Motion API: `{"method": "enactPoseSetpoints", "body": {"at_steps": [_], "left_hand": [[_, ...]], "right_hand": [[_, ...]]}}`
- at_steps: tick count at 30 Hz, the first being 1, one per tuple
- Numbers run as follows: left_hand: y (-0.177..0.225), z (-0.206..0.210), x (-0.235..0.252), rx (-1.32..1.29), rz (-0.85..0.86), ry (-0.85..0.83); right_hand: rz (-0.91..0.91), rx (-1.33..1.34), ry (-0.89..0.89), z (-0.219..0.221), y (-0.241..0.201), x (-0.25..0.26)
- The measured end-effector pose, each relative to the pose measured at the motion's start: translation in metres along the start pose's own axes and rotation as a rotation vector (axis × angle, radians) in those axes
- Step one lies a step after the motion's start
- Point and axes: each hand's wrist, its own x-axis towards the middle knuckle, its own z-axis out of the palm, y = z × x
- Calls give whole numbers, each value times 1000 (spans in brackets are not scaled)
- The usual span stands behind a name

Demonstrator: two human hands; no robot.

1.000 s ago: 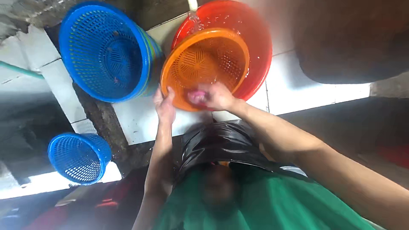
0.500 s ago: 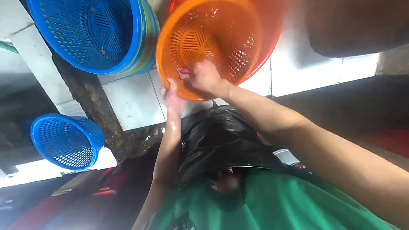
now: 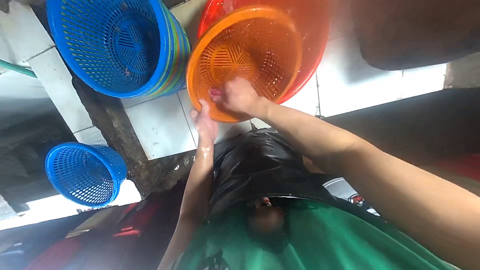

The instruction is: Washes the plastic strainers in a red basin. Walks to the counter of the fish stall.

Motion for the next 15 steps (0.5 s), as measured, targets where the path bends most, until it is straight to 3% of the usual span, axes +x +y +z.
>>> {"method": "enactPoseSetpoints", "body": {"at_steps": [7,10,13,15], "left_hand": [[61,-15,52,317,72,-222],[59,-4,53,225,-14,-264],[46,5,44,66,-65,-284],[41,4,42,89,-62,-231]], "right_hand": [[-179,26,-81,0,-2,-12],[-261,211,46,7,-13,-11],[-26,279,187,9,-15,0],[-67,350,213,3,-26,-2]]}}
